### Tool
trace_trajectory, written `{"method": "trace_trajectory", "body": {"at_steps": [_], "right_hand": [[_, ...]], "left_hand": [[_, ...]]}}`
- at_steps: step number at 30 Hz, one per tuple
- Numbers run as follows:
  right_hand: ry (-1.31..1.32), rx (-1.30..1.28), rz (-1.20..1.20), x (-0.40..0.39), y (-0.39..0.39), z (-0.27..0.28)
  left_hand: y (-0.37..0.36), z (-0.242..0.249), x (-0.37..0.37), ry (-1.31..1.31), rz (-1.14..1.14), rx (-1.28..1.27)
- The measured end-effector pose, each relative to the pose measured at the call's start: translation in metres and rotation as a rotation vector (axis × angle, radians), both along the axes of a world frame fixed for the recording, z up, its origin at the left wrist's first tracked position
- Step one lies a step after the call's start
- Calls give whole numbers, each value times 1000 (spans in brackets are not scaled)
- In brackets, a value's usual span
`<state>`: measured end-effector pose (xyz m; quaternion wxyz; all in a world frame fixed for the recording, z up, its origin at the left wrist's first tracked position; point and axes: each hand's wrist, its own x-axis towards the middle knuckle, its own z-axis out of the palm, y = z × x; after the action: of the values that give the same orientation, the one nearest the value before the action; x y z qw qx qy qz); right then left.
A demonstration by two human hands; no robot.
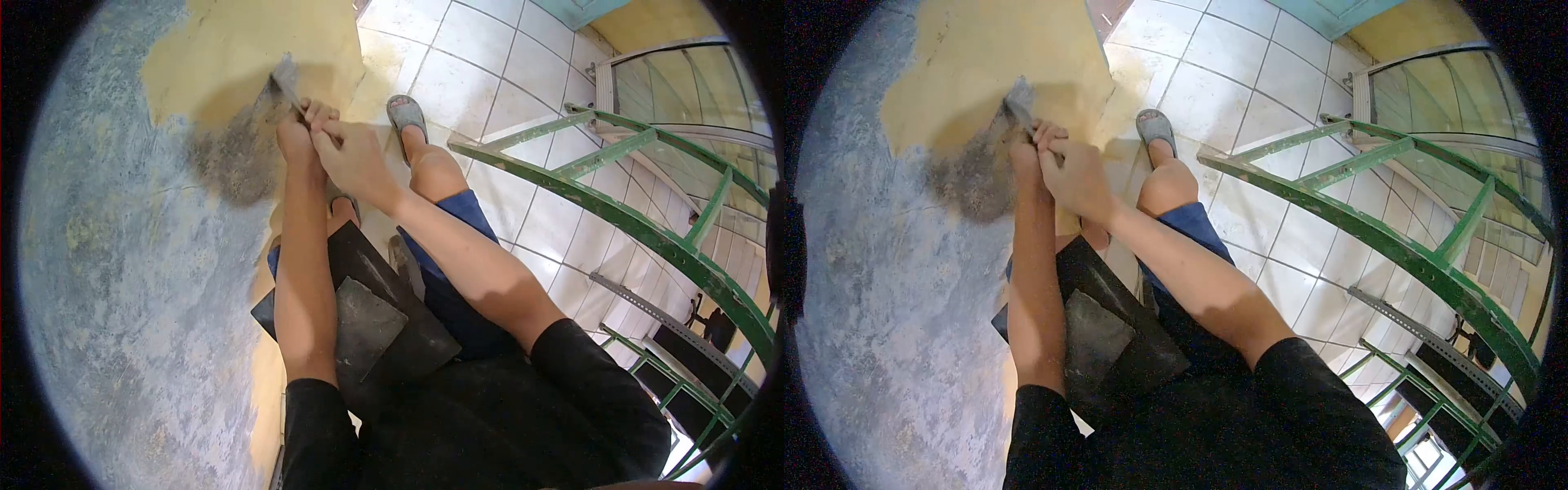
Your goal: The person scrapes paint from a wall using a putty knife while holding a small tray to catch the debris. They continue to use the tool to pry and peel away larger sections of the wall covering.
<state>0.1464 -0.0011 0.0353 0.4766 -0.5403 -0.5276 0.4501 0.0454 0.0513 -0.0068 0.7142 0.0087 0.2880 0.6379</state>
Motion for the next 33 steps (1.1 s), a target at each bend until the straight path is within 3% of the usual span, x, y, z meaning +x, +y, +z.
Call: {"method": "trace_trajectory", "body": {"at_steps": [6, 24, 33], "right_hand": [[1, -2, 89, -2, -17, 12], [33, -76, -72, -18, 11, 6], [25, -38, -4, -8, -7, 15]], "left_hand": [[-20, 15, -4, 94, 47, -14], [22, -1, -19, -85, -163, 96], [-8, 10, -8, -27, 5, 65]]}}
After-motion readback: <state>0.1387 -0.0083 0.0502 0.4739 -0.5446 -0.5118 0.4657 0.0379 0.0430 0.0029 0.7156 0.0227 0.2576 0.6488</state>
